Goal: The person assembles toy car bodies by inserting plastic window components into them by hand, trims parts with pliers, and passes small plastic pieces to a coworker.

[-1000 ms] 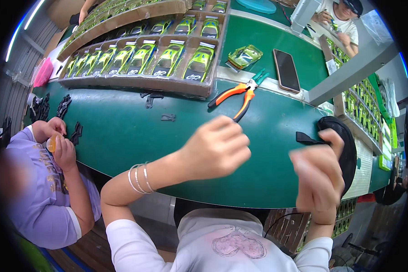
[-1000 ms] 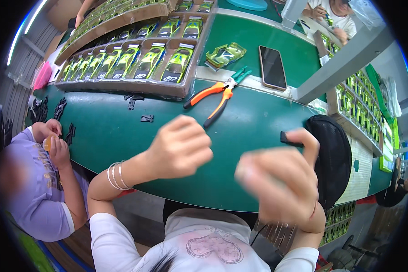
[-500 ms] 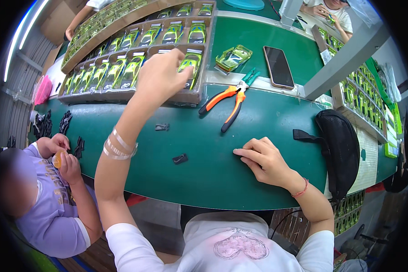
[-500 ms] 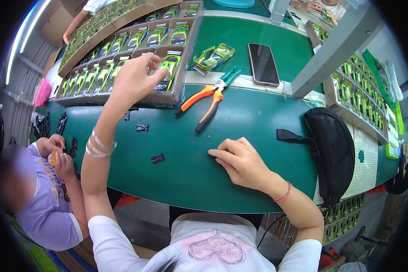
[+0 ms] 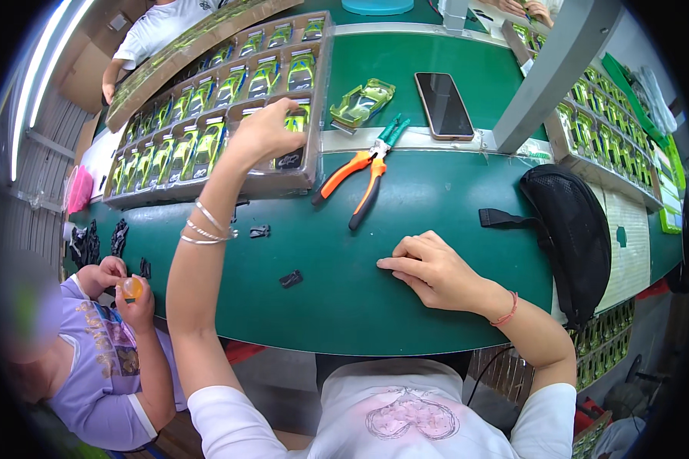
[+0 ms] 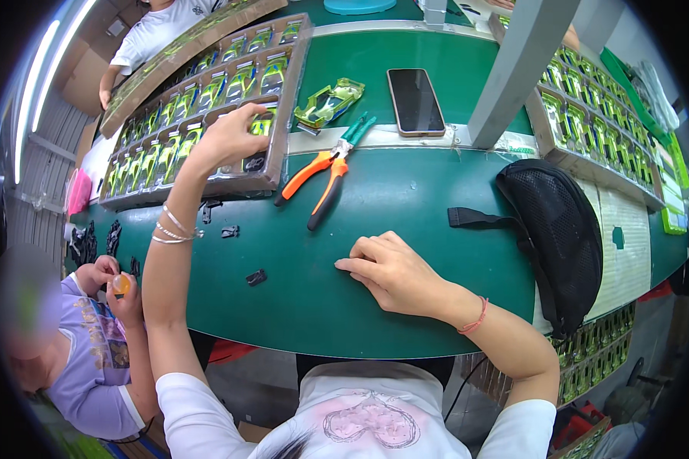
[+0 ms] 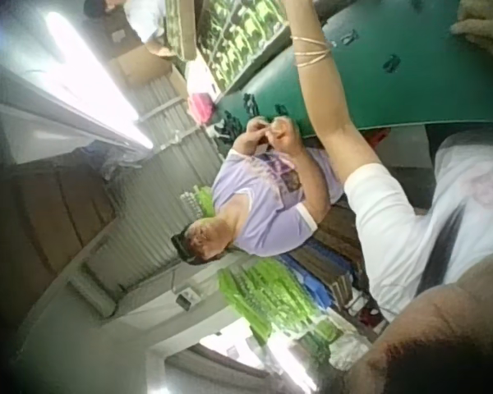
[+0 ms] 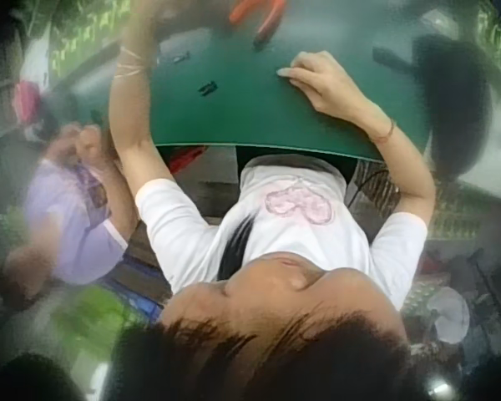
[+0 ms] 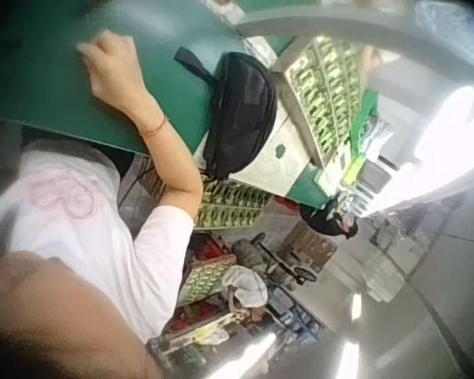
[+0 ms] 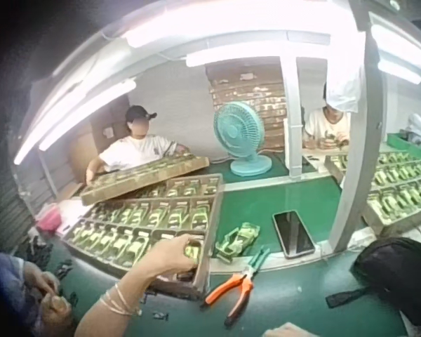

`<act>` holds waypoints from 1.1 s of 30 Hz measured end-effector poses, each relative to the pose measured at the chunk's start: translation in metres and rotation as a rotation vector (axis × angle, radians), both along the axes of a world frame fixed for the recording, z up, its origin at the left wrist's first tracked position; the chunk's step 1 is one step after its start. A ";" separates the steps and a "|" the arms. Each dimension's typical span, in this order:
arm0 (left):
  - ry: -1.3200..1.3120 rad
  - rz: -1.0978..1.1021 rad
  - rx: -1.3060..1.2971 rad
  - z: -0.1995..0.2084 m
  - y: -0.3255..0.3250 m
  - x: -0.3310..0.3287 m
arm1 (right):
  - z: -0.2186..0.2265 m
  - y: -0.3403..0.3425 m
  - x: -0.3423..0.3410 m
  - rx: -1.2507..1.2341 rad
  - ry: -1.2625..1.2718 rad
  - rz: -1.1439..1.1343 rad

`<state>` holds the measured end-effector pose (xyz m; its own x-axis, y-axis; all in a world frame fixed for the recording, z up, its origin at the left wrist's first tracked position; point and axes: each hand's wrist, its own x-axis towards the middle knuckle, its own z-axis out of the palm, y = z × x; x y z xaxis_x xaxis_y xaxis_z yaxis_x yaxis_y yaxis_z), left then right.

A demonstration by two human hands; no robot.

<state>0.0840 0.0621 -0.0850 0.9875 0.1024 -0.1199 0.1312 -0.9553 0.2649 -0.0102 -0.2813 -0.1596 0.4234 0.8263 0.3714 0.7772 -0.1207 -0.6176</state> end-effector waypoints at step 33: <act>-0.488 0.030 -0.318 -0.032 -0.089 -0.253 | 0.015 -0.011 -0.006 -0.073 0.081 -0.105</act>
<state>-0.1685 -0.0272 -0.1172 0.9333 0.1650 0.3189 -0.0522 -0.8164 0.5752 -0.0158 -0.2924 -0.1445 0.5349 0.7995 0.2733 0.7061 -0.2454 -0.6642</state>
